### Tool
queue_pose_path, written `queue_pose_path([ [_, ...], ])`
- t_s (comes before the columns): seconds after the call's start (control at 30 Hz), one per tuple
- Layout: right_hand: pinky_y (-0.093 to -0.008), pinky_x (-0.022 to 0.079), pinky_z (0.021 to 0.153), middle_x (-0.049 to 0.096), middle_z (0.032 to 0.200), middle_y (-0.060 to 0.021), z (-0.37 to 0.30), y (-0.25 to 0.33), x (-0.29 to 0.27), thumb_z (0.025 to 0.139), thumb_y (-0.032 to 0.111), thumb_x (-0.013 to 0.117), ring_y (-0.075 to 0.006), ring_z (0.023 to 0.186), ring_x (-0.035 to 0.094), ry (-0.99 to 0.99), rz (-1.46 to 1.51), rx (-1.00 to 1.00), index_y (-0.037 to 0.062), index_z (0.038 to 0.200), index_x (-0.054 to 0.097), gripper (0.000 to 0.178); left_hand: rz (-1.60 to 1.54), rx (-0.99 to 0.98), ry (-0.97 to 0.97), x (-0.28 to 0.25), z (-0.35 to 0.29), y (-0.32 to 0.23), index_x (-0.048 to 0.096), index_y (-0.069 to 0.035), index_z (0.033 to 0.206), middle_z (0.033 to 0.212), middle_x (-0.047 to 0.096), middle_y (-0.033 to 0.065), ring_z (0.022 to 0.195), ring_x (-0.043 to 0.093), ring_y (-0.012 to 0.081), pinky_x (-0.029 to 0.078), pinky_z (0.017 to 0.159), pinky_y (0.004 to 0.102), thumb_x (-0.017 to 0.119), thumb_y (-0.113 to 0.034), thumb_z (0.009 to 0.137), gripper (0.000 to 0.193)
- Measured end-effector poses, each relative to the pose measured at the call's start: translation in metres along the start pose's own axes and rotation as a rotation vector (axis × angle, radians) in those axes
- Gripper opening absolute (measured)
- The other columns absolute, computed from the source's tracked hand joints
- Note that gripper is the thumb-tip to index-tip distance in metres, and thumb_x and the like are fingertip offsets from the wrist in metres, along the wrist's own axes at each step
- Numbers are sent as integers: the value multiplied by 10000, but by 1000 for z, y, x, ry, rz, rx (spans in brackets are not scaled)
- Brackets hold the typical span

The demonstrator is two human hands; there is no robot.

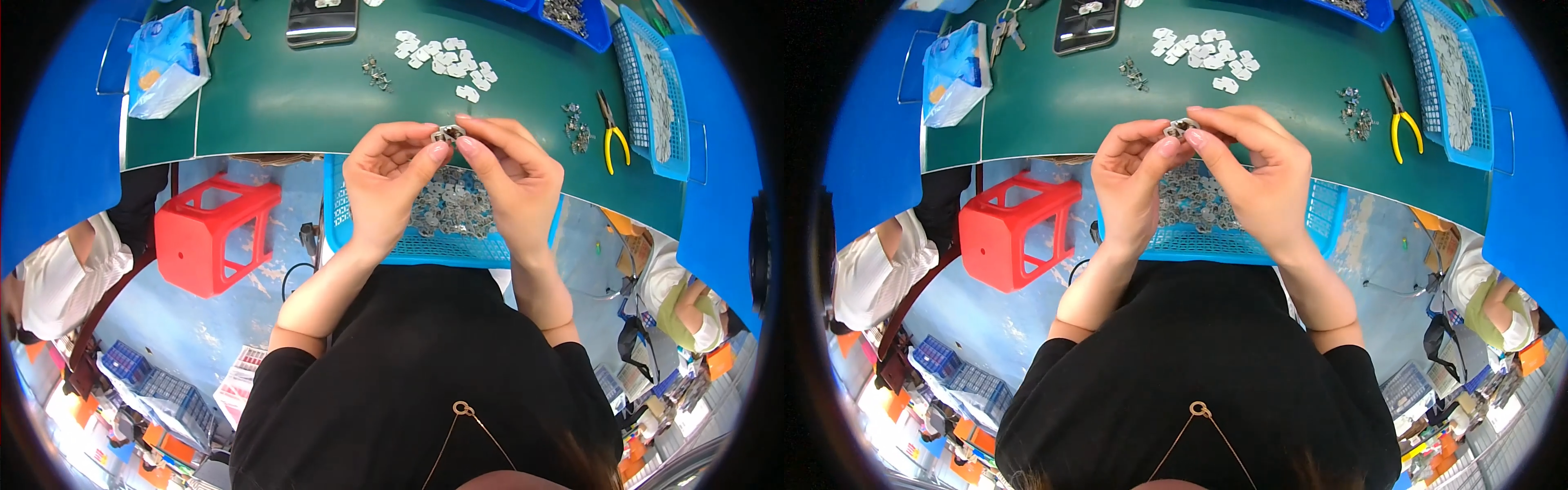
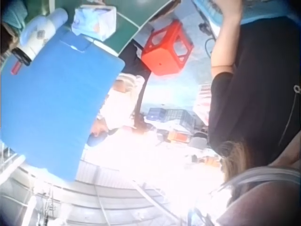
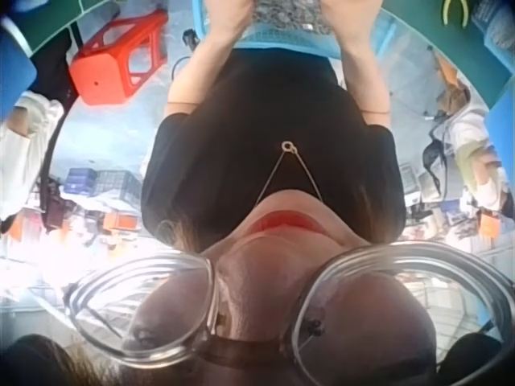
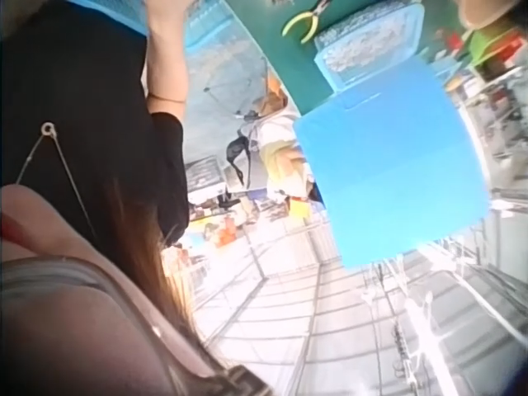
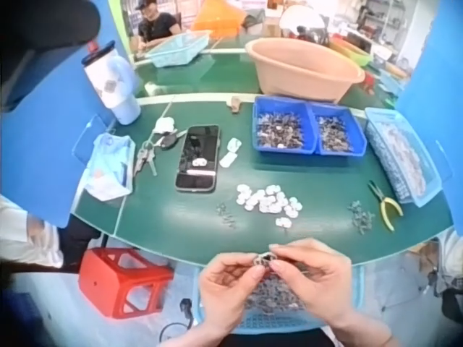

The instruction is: Assembling small components at a factory workbench using pliers.

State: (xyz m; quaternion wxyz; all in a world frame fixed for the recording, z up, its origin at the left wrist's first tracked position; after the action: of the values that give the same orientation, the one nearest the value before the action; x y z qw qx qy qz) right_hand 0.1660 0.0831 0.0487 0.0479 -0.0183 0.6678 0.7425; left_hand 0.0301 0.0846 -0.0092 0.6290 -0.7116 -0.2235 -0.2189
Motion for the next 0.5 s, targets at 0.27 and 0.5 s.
queue_pose_path([
  [0.27,-241,486,775,636,993,-134,-4,2,-17,797,-88,640,-158,899,602,-57,-2,-62,-65,1005,663,211,-4,-62,27,17,4,10,582,33,985,926,651,111,845,651,154,556,774,277,638,45,832,163],
  [0.5,-244,491,766,638,975,-140,-7,1,-31,788,-100,640,-165,897,607,-79,-90,-69,-63,994,664,211,-52,-142,89,31,9,22,562,12,986,910,643,99,825,649,155,567,753,297,620,34,845,154],
])
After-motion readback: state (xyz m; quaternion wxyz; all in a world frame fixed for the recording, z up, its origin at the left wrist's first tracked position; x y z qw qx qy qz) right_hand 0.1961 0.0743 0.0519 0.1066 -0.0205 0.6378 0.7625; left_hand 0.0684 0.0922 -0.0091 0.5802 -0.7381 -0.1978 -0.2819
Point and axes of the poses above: each hand's wrist, its own z-axis towards the middle knuckle, its own x-axis out of the palm, y = z × x, the point moved 9 cm from there along z, towards the middle knuckle
